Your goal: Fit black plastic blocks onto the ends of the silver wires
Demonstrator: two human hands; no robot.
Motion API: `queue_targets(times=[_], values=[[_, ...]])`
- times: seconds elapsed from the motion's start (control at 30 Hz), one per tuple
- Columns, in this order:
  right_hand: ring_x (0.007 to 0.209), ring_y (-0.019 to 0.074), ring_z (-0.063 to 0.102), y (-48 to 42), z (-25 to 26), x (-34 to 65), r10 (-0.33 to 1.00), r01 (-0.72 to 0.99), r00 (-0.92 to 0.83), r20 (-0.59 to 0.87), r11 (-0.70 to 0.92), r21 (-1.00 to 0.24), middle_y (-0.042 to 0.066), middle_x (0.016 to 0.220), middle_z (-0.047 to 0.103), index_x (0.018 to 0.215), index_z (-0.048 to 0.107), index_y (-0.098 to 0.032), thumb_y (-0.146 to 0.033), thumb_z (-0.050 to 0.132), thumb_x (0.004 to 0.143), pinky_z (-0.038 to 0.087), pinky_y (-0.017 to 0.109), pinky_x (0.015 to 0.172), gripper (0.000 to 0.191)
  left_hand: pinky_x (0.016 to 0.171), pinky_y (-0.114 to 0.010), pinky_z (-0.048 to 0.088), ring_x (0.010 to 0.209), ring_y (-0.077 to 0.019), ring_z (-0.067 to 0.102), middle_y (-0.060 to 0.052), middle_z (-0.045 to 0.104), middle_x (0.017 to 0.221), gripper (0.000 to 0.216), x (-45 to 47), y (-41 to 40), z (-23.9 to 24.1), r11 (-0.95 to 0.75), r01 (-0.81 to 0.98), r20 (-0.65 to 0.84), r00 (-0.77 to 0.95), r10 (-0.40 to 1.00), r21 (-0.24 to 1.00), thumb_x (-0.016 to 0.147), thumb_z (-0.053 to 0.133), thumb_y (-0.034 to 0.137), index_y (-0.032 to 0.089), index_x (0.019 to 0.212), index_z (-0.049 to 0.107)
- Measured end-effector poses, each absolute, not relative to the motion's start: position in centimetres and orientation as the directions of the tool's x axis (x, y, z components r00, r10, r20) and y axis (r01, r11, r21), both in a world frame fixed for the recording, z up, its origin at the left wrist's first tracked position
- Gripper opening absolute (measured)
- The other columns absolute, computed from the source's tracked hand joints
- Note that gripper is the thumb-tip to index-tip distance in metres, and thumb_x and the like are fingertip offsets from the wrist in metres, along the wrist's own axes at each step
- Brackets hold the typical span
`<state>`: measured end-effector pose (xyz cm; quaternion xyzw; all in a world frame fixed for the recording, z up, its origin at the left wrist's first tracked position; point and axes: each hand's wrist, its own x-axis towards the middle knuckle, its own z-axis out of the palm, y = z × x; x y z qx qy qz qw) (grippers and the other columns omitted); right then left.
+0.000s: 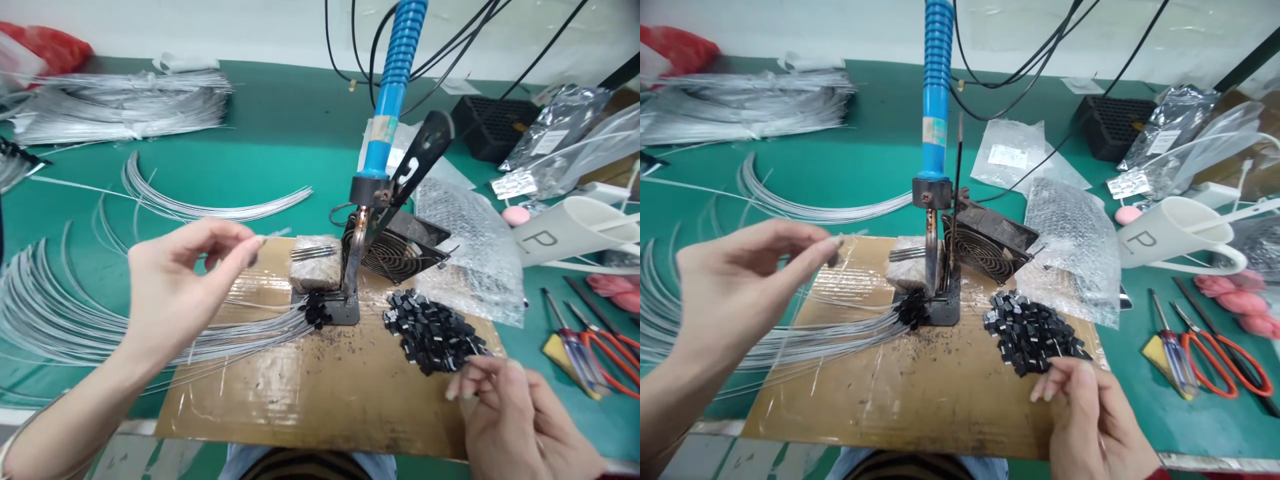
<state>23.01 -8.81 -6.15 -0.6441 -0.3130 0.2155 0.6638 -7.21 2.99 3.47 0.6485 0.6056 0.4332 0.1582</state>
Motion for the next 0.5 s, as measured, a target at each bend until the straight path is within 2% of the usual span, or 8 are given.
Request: queue_targets(times=[0.1,0.2,0.23,0.33,0.5], values=[[0.064,0.0189,0.071,-10.0,-6.3,21.8,0.821,0.108,0.547,0.163,0.124,-0.986,0.008,0.081,0.075,0.101,0.08,-0.014,-0.034,0.057,0.106,0.059,0.03,0.054,0.031,0.049,-0.027,0.042,0.058,-0.014,0.06,0.006,0.074,0.068,0.015,-7.6,0.7,3.8,-0.252,0.717,0.228,0.132,0.965,0.65,0.088,0.073,0.033,0.029,0.074,0.074],[0.069,0.0174,0.072,-10.9,-6.1,19.3,0.925,0.175,0.302,0.23,0.183,-0.967,0.008,0.091,0.076,0.121,0.079,-0.02,-0.027,0.038,0.112,0.061,0.028,0.056,0.042,0.043,-0.021,0.041,0.049,-0.0094,0.057,0.008,0.073,0.064,0.015,-7.1,-0.5,3.3,-0.347,0.698,0.161,0.319,0.934,0.627,0.091,0.07,0.029,0.027,0.077,0.072],[0.073,0.0162,0.072,-11.1,-5.9,18.3,0.95,0.219,0.21,0.234,0.187,-0.958,0.008,0.097,0.075,0.131,0.074,-0.024,-0.024,0.038,0.112,0.062,0.027,0.06,0.041,0.045,-0.02,0.042,0.048,-0.008,0.058,0.008,0.073,0.065,0.012,-6.8,-0.8,3.0,-0.396,0.69,0.196,0.354,0.915,0.606,0.092,0.069,0.027,0.026,0.08,0.072],[0.077,0.0143,0.069,-10.9,-5.5,15.9,0.953,0.312,0.155,0.261,0.203,-0.928,0.008,0.111,0.07,0.148,0.062,-0.026,-0.026,0.04,0.111,0.062,0.029,0.072,0.042,0.056,-0.017,0.047,0.055,-0.0064,0.065,0.008,0.075,0.073,0.007,-5.9,-1.5,2.2,-0.521,0.666,0.318,0.413,0.854,0.535,0.095,0.067,0.02,0.025,0.092,0.069],[0.093,0.0189,0.066,-10.1,-5.6,15.1,0.91,0.383,-0.047,0.411,0.397,-0.834,0.013,0.126,0.067,0.16,0.046,-0.016,-0.019,0.044,0.107,0.061,0.032,0.085,0.054,0.07,-0.018,0.052,0.07,-0.0078,0.072,0.007,0.077,0.085,0.014,-5.3,-2.7,1.2,-0.577,0.621,0.353,0.457,0.816,0.53,0.096,0.066,0.013,0.026,0.102,0.065]])
